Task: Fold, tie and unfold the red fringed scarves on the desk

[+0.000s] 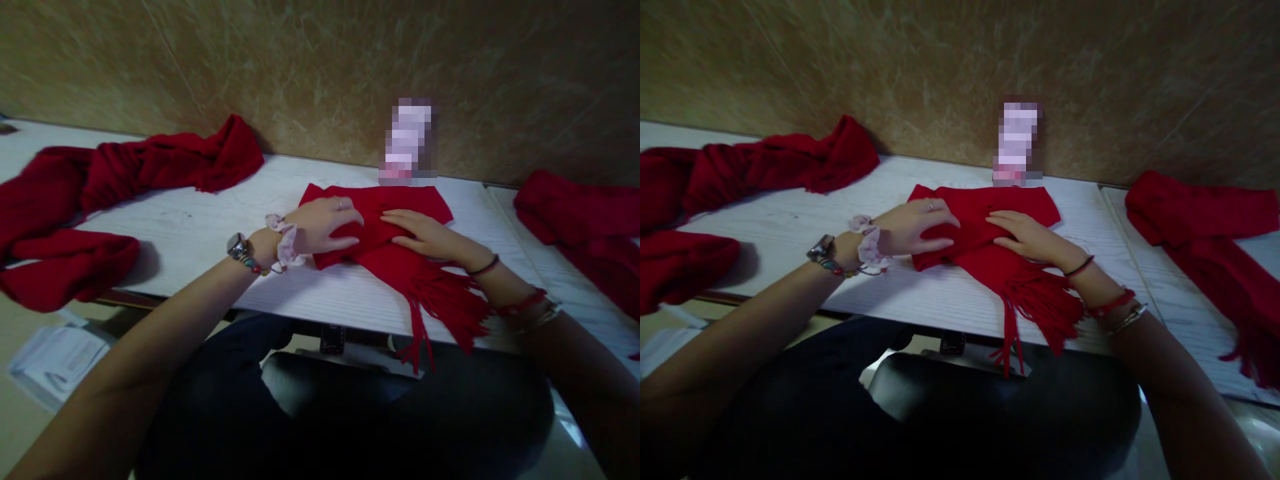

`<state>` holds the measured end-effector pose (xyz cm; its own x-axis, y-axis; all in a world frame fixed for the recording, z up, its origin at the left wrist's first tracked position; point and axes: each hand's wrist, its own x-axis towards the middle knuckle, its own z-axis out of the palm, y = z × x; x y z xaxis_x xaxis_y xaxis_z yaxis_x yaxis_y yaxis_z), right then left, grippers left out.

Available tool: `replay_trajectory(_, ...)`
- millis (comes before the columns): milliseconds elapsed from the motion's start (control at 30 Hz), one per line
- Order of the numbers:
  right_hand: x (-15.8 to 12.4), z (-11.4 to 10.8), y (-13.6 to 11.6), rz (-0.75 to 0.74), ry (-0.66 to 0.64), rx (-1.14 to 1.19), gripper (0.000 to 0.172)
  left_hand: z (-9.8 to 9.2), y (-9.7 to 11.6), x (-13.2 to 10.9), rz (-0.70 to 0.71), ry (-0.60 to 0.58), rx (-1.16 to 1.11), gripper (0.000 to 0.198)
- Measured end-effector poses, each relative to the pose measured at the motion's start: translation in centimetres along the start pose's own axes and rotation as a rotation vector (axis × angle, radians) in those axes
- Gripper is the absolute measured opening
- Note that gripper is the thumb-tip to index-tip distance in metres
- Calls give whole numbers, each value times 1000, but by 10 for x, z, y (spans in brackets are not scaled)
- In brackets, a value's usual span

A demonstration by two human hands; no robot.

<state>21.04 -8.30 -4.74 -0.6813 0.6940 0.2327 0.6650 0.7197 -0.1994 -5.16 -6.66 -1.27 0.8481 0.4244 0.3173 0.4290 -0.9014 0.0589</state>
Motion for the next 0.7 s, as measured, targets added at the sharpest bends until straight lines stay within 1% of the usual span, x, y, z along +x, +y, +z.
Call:
replay_trajectory(67, -3, -1, 9, 15, -39, -4, 48, 3, 13, 0, 173, -125, 25, 32)
replay_trajectory(100, -3, -2, 11, 16, -57, -3, 48, 5, 18, 1, 222, -152, 62, 35)
replay_trajectory(167, -5, -4, 11, 18, -84, -2, 47, 11, 24, 3, 264, -171, 153, 38)
replay_trajectory(200, -5, -6, 11, 20, -86, -4, 47, 14, 25, 5, 271, -174, 196, 35)
replay_trajectory(267, -6, -9, 10, 30, -63, -18, 47, 19, 27, 9, 265, -171, 274, 29)
replay_trajectory(333, -7, -11, 14, 66, -10, -61, 49, 23, 29, 12, 255, -143, 333, 25)
replay_trajectory(433, -10, -9, 27, 193, 59, -182, 53, 31, 31, 16, 246, -65, 358, 24)
replay_trajectory(533, -14, -1, 41, 320, 43, -272, 56, 39, 32, 18, 238, -1, 344, 24)
replay_trajectory(600, -15, 3, 45, 352, 14, -288, 56, 41, 31, 18, 243, 19, 314, 23)
replay_trajectory(700, -16, 7, 47, 366, 5, -293, 55, 36, 27, 14, 300, -25, 219, 19)
